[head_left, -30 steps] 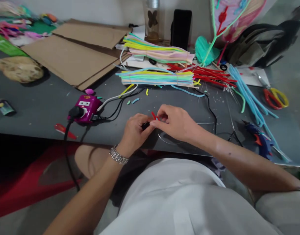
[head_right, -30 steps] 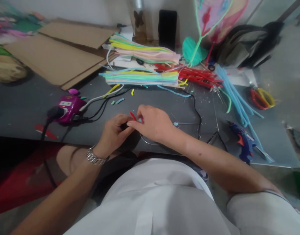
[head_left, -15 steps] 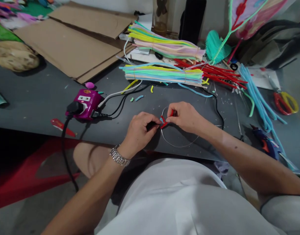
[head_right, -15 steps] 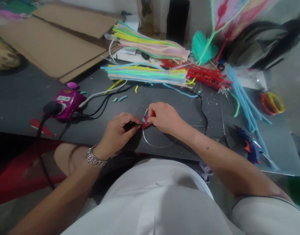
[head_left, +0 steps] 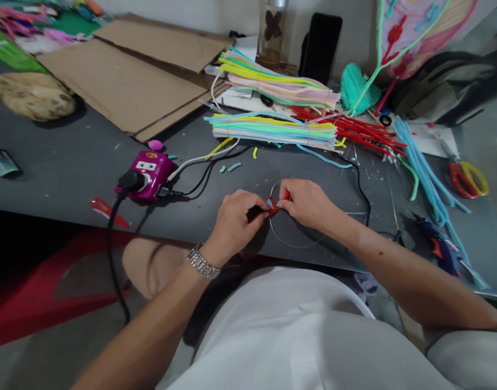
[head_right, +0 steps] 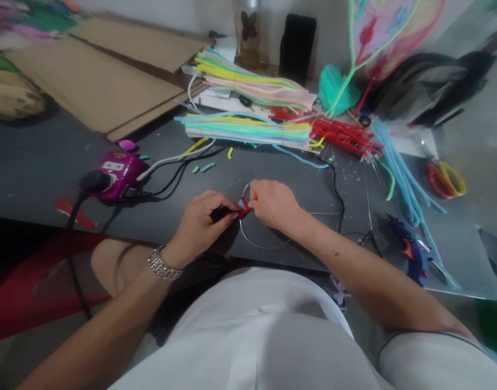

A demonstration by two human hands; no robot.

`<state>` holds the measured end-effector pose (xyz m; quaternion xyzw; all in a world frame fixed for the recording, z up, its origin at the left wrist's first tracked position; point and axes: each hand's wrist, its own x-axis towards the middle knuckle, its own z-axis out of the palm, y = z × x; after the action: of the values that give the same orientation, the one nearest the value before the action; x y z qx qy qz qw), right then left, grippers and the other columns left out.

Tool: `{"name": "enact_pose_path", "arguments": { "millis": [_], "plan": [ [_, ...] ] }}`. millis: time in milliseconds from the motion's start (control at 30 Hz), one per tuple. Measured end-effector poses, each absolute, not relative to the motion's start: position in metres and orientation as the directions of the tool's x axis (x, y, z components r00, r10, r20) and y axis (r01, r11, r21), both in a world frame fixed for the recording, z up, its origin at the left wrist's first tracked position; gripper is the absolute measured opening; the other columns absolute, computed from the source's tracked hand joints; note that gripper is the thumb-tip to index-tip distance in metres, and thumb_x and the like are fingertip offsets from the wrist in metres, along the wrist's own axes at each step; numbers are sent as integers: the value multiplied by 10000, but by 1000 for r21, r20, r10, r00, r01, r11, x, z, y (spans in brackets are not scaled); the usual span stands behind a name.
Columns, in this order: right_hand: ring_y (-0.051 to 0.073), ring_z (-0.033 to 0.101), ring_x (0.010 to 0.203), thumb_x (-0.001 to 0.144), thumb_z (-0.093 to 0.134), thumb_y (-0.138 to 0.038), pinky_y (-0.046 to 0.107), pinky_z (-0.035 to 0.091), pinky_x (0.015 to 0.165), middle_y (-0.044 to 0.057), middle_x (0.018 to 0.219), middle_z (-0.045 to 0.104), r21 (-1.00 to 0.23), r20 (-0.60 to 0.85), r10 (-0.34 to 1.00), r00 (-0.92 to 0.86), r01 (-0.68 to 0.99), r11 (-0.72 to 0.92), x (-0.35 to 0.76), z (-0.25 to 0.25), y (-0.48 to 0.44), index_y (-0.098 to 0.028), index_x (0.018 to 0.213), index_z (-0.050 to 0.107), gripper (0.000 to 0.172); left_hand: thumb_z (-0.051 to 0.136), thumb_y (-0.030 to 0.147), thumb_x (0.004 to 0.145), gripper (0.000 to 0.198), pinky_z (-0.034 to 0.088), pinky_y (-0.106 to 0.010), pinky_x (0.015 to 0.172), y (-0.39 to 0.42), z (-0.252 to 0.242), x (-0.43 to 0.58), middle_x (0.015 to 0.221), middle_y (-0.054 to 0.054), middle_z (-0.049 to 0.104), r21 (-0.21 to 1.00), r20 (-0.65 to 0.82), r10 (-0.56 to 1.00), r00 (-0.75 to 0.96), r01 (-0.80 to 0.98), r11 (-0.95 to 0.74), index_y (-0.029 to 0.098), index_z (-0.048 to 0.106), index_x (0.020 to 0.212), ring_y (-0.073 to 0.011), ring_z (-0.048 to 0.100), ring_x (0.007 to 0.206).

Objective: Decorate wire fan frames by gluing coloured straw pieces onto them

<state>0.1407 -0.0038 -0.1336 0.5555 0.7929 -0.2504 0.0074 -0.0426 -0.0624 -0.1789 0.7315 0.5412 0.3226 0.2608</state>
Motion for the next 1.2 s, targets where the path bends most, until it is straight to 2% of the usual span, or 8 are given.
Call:
{"name": "enact_pose_path", "arguments": {
  "millis": [233, 467, 767, 967, 1200],
  "plan": [
    [148, 567, 776, 863, 741, -207, 260, 311, 664, 11, 856, 692, -385, -309, 882, -357, 894, 228, 140, -133, -1, -187, 821, 654, 98, 721, 141, 860, 89, 466, -377, 822, -62, -179, -40, 874, -1, 768, 712, 229, 952, 206, 632, -307, 227, 697, 861, -218, 646, 918],
    [159, 566, 811, 850, 765, -199, 263, 326, 686, 28, 935, 661, -361, -292, 883, -367, 897, 254, 139, -131, 0, -190, 871, 645, 122, 673, 134, 890, 94, 483, -416, 919, -60, -179, -41, 971, -28, 775, 688, 334, 916, 220, 608, -397, 219, 701, 916, -218, 647, 934],
    [201, 566, 933, 846, 800, -239, 290, 378, 776, 57, 1000, 606, -317, -184, 887, -423, 880, 354, 143, -137, -1, -182, 938, 638, 195, 691, 209, 891, 85, 486, -437, 906, -57, -183, -42, 1004, -53, 748, 646, 262, 937, 231, 679, -348, 235, 772, 898, -252, 616, 1003],
    [206, 591, 988, 861, 798, -309, 295, 418, 840, 64, 1036, 630, -298, -237, 875, -421, 889, 347, 140, -129, -2, -179, 998, 656, 236, 648, 275, 899, 128, 492, -448, 886, -54, -186, -44, 979, -59, 747, 648, 284, 927, 244, 663, -374, 242, 766, 864, -257, 629, 957],
    [237, 622, 1041, 874, 772, -328, 315, 456, 835, 92, 1104, 653, -248, -271, 871, -411, 904, 349, 138, -122, -1, -177, 1062, 656, 267, 653, 404, 859, 182, 492, -450, 857, -48, -193, -41, 916, -56, 746, 628, 278, 938, 207, 700, -341, 254, 754, 835, -275, 623, 915]
  ]
}}
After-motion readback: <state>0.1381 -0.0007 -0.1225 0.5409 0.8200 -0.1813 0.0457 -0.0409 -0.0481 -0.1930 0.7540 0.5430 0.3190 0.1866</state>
